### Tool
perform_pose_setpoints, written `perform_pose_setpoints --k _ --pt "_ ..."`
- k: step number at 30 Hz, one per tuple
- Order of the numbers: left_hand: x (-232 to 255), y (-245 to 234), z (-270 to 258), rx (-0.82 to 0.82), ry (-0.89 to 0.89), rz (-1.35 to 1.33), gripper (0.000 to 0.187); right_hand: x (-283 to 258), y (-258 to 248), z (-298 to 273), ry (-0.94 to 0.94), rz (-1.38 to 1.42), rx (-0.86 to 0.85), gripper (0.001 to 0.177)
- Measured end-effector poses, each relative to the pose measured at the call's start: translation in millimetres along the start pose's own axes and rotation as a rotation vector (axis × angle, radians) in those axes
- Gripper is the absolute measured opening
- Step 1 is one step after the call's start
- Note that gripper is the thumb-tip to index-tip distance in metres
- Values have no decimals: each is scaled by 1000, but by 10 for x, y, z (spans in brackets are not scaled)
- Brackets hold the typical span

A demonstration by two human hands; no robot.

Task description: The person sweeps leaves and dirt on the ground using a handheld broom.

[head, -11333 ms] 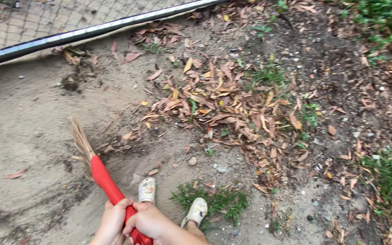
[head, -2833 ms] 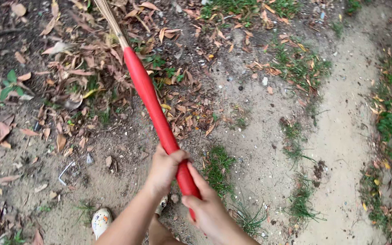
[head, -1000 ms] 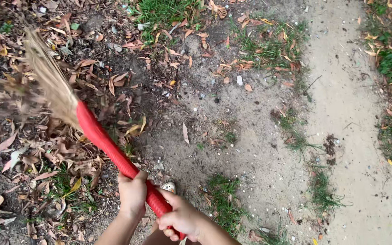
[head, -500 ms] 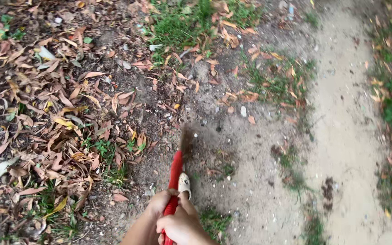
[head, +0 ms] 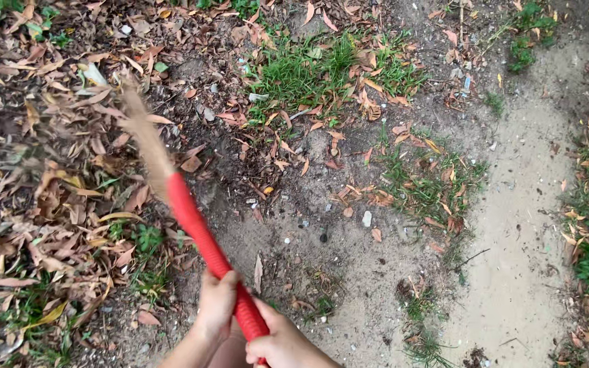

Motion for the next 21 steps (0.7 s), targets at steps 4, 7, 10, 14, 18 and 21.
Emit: perform_pose_setpoints --k 4,7,10,14,18,21 --pt "-529 658 271 -266 -324 -8 28 -78 -401 32 -125 -182 322 111" --pt "-1124 992 775 -451 -448 -4 37 -246 -658 298 -64 -93 522 107" --pt "-1396 927 1329 -436 -381 65 47 -480 -719 670 60 71 569 90" --pt "-752 292 1721 -72 -240 30 65 -889 -320 1233 128 -135 328 94" --pt "305 151 1684 117 -246 -119 81 -1437 73 1492 183 -190 166 113" --pt "1096 266 1567 159 -6 -143 71 -1905 213 1509 48 -287 -107 112"
Point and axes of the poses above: each hand's wrist, its own z-axis towards the middle knuckle, its own y-axis out of the palm, x = y × z, the point moved 5 cm from there along z, towards the middle knuckle, and after that the axes turned 2 degrees about z, right-handed, at the moved point
